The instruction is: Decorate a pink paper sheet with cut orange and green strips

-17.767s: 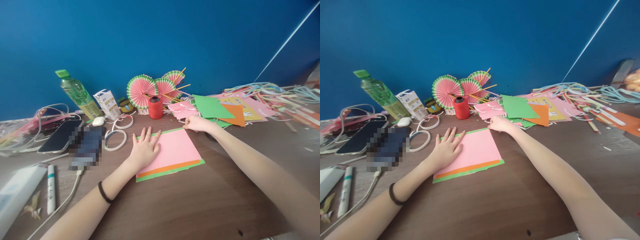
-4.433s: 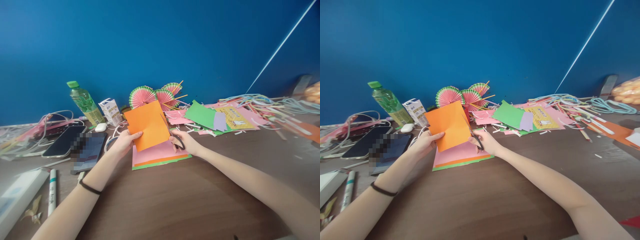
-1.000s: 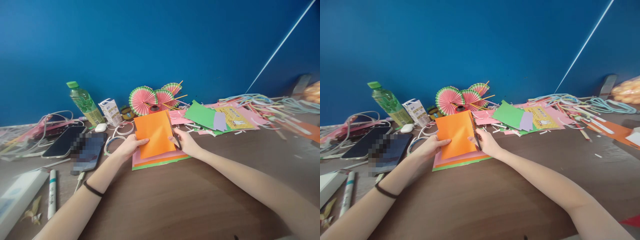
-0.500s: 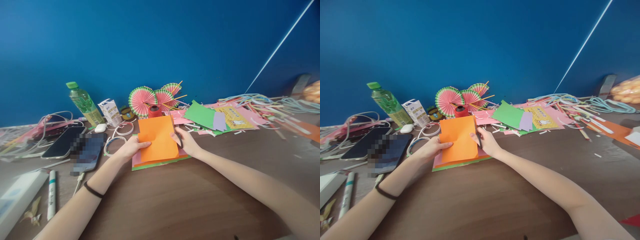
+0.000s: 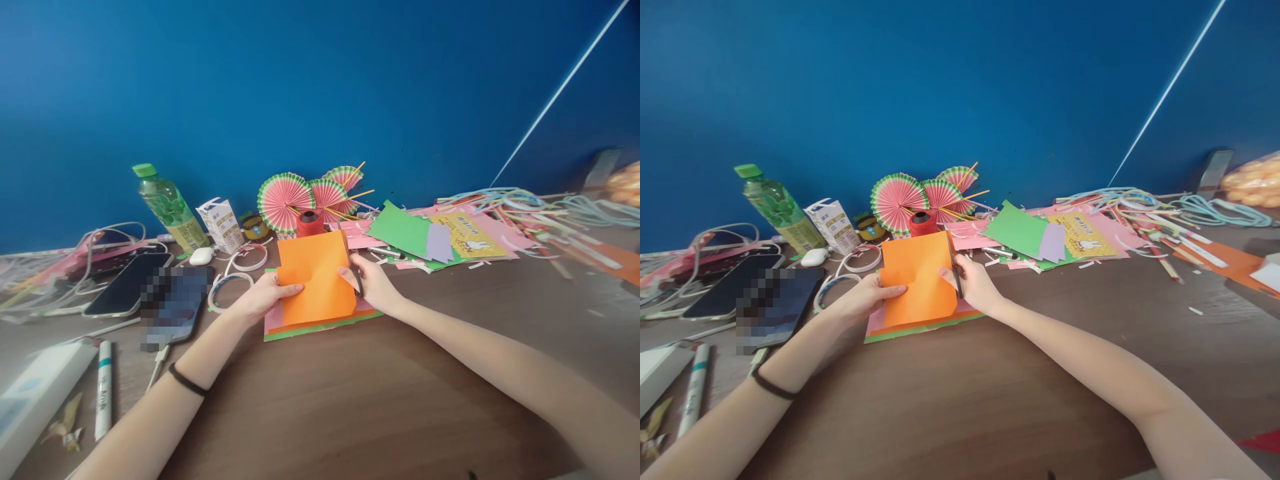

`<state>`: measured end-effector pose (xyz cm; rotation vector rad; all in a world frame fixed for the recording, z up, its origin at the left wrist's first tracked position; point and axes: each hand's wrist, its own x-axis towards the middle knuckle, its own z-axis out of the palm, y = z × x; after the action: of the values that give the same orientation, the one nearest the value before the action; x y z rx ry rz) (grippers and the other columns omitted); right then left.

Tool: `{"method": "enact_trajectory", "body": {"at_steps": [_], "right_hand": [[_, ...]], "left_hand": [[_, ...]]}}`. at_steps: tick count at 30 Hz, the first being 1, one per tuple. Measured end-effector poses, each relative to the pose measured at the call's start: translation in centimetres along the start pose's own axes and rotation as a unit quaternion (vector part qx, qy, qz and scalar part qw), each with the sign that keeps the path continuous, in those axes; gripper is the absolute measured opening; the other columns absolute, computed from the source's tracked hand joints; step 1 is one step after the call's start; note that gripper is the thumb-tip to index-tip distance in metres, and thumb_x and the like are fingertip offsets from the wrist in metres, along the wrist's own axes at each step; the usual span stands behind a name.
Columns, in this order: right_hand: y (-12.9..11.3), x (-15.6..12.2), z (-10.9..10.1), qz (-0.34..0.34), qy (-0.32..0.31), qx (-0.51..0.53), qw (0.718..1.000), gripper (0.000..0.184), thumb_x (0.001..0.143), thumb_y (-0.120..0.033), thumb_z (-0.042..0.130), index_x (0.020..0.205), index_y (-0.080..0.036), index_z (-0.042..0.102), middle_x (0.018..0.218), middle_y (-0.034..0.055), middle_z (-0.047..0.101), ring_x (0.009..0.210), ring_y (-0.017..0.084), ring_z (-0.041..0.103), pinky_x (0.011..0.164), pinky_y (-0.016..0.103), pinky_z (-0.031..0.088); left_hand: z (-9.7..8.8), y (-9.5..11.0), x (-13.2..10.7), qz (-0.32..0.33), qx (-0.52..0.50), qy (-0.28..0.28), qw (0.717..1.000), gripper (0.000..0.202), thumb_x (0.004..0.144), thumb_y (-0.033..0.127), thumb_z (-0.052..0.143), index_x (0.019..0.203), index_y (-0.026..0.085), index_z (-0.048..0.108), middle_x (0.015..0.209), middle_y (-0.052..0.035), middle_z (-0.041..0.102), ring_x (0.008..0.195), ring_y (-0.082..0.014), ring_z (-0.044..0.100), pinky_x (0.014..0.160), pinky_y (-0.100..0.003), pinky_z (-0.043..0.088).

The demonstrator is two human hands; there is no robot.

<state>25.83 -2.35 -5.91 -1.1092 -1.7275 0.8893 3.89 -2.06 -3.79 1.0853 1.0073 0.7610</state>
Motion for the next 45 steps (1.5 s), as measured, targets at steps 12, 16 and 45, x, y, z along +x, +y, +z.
{"method": "enact_trajectory", "body": {"at_steps": [12, 16, 45], "right_hand": [[-0.3, 0.4, -0.2, -0.003, 0.063, 0.009, 0.998, 0.031, 0.074, -0.049, 0.054, 0.082, -0.02, 0.047, 0.063, -0.0029, 0.044, 0.05, 0.011, 0.043, 0.05, 0.025, 0.036], [-0.6, 0.0, 0.2, -0.071, 0.052, -0.049, 0.995, 0.03, 0.073, -0.044, 0.059, 0.088, -0.019, 0.053, 0.079, 0.0015, 0.044, 0.062, 0.012, 0.045, 0.058, 0.027, 0.04], [-2.4, -1.3, 0.9, -0.107, 0.091, 0.076, 0.987, 0.019, 0.084, -0.033, 0.045, 0.098, -0.02, 0.044, 0.075, 0.0013, 0.055, 0.073, 0.015, 0.054, 0.074, 0.032, 0.046]], "left_hand": [[-1.0, -0.1, 0.9, 0.095, -0.044, 0.115, 0.988, 0.044, 0.059, 0.019, 0.072, 0.101, 0.015, 0.058, 0.11, -0.0116, 0.063, 0.097, -0.0268, 0.061, 0.083, -0.036, 0.05], [0.2, -0.4, 0.6, 0.108, -0.024, 0.101, 0.989, 0.042, 0.062, 0.021, 0.07, 0.102, 0.016, 0.057, 0.112, -0.011, 0.062, 0.099, -0.0278, 0.06, 0.082, -0.038, 0.05], [0.9, -1.1, 0.7, -0.003, -0.119, -0.156, 0.981, 0.032, 0.075, 0.022, 0.062, 0.106, 0.014, 0.058, 0.105, -0.0123, 0.065, 0.097, -0.0232, 0.061, 0.088, -0.035, 0.044]]}}
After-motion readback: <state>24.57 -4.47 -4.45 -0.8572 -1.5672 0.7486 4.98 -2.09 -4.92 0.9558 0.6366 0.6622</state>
